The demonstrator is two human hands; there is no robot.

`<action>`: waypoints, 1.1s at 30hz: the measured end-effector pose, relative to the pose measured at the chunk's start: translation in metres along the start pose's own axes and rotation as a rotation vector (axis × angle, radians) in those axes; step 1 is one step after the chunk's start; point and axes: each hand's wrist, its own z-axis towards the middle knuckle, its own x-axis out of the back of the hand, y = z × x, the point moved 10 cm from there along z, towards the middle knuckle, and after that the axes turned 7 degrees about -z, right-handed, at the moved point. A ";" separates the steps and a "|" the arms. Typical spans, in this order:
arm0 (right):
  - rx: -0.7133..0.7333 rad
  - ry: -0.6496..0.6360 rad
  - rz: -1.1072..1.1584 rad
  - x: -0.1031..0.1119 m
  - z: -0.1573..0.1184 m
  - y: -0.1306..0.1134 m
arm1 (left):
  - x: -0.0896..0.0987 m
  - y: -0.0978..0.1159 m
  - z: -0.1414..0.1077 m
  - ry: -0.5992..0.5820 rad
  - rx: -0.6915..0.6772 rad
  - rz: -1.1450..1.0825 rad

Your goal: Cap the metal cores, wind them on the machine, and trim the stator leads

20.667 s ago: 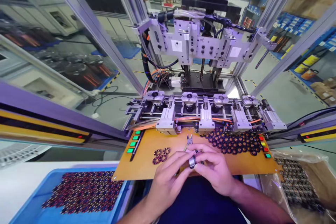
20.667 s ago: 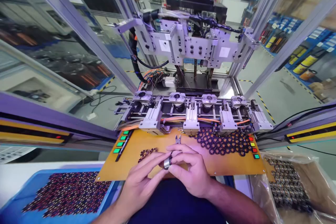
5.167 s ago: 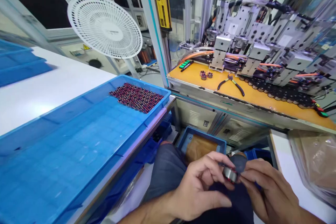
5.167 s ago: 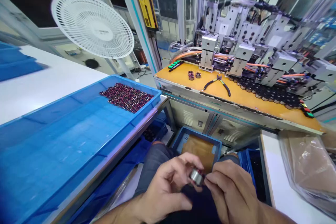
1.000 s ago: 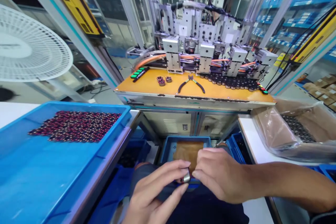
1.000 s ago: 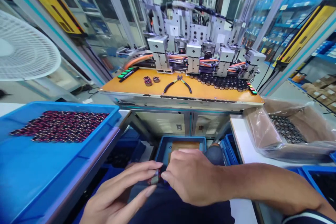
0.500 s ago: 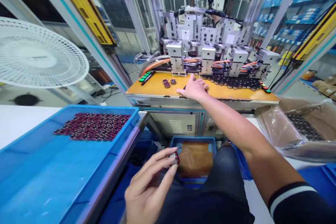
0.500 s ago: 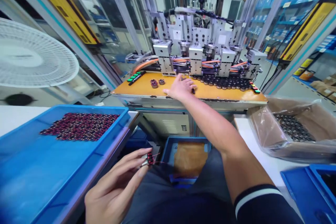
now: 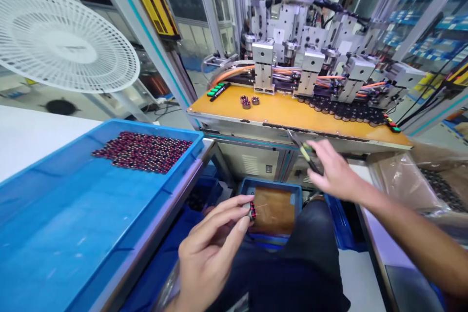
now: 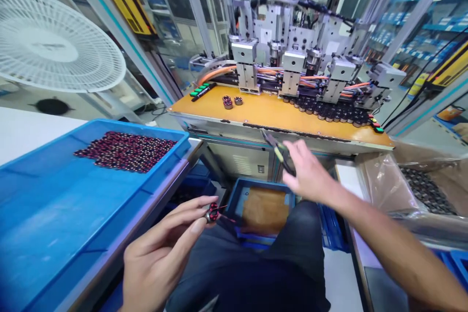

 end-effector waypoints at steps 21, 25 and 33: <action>0.231 0.192 0.799 -0.021 -0.095 -0.106 | -0.013 0.016 0.000 -0.038 -0.010 -0.031; 0.231 0.221 0.803 -0.022 -0.095 -0.106 | -0.013 0.016 -0.001 -0.052 -0.006 -0.011; 0.242 0.193 0.849 -0.031 -0.096 -0.103 | -0.014 0.012 -0.002 -0.057 0.010 -0.044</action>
